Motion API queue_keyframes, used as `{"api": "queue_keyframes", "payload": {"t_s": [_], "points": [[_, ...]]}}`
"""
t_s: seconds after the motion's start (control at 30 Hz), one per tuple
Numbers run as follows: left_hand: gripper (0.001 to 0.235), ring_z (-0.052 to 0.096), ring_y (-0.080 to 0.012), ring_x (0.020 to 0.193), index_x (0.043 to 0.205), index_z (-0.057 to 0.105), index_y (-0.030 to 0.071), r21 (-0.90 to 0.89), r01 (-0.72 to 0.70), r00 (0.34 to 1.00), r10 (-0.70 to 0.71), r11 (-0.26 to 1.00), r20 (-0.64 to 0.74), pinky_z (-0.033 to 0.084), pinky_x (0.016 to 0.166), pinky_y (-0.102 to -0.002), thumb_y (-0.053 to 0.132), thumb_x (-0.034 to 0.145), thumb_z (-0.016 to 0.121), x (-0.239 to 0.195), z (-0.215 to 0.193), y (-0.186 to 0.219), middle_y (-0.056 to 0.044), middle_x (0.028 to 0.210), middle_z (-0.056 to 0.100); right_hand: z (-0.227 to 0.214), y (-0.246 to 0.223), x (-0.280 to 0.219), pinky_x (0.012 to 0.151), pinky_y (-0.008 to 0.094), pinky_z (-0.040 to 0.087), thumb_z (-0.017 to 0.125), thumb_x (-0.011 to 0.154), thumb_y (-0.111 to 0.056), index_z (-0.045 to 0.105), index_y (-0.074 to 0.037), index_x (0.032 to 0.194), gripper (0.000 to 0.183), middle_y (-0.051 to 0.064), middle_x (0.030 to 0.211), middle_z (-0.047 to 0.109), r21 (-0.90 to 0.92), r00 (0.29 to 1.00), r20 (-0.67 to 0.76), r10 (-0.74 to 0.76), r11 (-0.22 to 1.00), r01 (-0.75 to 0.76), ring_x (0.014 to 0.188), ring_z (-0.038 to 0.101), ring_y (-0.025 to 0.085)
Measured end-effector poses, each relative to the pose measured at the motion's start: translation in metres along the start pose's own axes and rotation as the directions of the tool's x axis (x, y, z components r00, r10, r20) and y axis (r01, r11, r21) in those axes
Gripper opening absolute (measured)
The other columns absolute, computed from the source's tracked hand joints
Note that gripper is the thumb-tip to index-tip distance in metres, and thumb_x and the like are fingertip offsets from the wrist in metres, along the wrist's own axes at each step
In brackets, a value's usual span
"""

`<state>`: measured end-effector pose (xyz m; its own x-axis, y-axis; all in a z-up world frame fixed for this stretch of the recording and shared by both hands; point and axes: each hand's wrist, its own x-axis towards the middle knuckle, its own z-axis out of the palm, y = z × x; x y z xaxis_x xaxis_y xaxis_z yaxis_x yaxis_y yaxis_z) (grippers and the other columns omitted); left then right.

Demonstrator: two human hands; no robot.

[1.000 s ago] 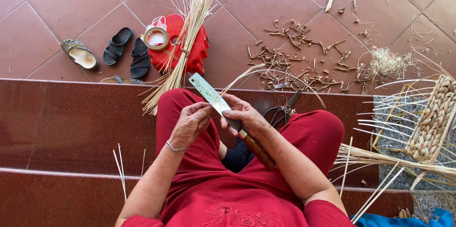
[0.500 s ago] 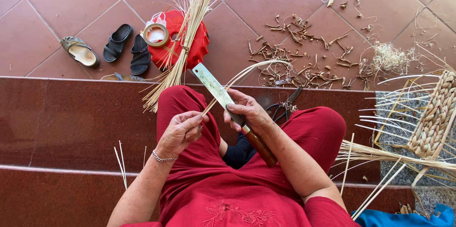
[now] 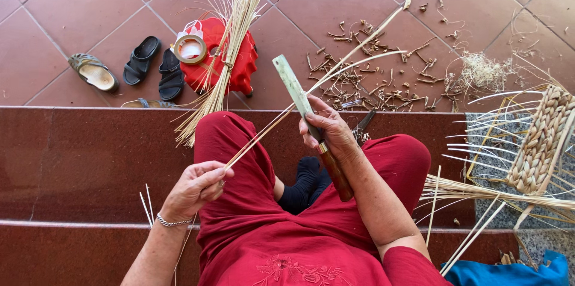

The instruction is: The person sits on a tiled floor and uses a large knife to shave thin strips from bamboo sticks. They hold each stick with one hand and draw the knife along its length to remove the outer layer, producing long shavings that fall onto the floor.

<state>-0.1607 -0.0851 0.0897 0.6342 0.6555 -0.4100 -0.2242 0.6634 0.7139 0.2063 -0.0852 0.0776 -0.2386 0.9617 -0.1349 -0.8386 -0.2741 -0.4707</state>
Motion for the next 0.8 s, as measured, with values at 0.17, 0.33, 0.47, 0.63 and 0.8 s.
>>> {"api": "queue_keyframes", "payload": {"t_s": [0.17, 0.33, 0.47, 0.63, 0.8], "points": [[0.022, 0.035, -0.0027, 0.045, 0.104, 0.074, -0.007, 0.068, 0.002, 1.000, -0.001, 0.998, -0.021, 0.027, 0.042, -0.022, 0.012, 0.100, 0.064, -0.014, -0.019, 0.006, 0.007, 0.055, 0.046, 0.006, 0.000, -0.002, 0.037, 0.027, 0.049, 0.064, 0.099, -0.004, 0.041, -0.005, 0.153, 0.059, 0.021, 0.082, 0.070, -0.046, 0.998, -0.050, 0.035, 0.998, -0.037, 0.049, 0.063, 0.022], [0.023, 0.036, -0.0034, 0.045, 0.106, 0.075, -0.007, 0.130, 0.008, 1.000, -0.005, 0.991, -0.027, 0.027, 0.041, -0.021, 0.012, 0.099, 0.064, -0.024, -0.045, 0.007, 0.006, 0.056, 0.049, 0.011, 0.001, -0.001, 0.038, 0.028, 0.050, 0.064, 0.097, -0.004, 0.041, -0.007, 0.153, 0.060, 0.020, 0.082, 0.070, -0.078, 0.996, -0.066, 0.054, 0.995, -0.059, 0.049, 0.064, 0.021], [0.023, 0.041, -0.0041, 0.047, 0.105, 0.076, -0.007, 0.245, 0.062, 0.993, -0.035, 0.968, -0.115, 0.030, 0.044, -0.022, 0.012, 0.097, 0.065, -0.032, -0.059, 0.011, 0.004, 0.060, 0.056, 0.009, -0.003, 0.001, 0.042, 0.028, 0.052, 0.063, 0.100, -0.004, 0.041, -0.002, 0.154, 0.058, 0.020, 0.082, 0.070, -0.089, 0.997, -0.079, 0.013, 0.996, -0.020, 0.052, 0.065, 0.020], [0.027, 0.063, -0.0073, 0.075, 0.112, 0.076, -0.001, 0.657, 0.184, 0.978, -0.071, 0.731, -0.195, 0.052, 0.066, -0.025, 0.017, 0.093, 0.068, -0.024, -0.044, 0.030, -0.001, 0.084, 0.072, 0.013, 0.002, 0.003, 0.042, 0.025, 0.052, 0.063, 0.098, -0.005, 0.040, -0.002, 0.152, 0.059, 0.019, 0.080, 0.071, -0.192, 0.997, -0.082, -0.001, 0.981, -0.014, 0.050, 0.064, 0.019], [0.036, 0.073, -0.0105, 0.090, 0.129, 0.066, 0.004, 0.703, 0.034, 0.997, 0.020, 0.711, -0.068, 0.061, 0.082, -0.027, 0.024, 0.102, 0.053, 0.014, 0.001, 0.038, -0.005, 0.096, 0.077, 0.025, 0.019, 0.001, 0.045, 0.025, 0.051, 0.063, 0.099, -0.005, 0.037, -0.001, 0.157, 0.064, 0.019, 0.080, 0.070, -0.296, 0.997, -0.075, 0.033, 0.954, -0.054, 0.050, 0.062, 0.017]]}}
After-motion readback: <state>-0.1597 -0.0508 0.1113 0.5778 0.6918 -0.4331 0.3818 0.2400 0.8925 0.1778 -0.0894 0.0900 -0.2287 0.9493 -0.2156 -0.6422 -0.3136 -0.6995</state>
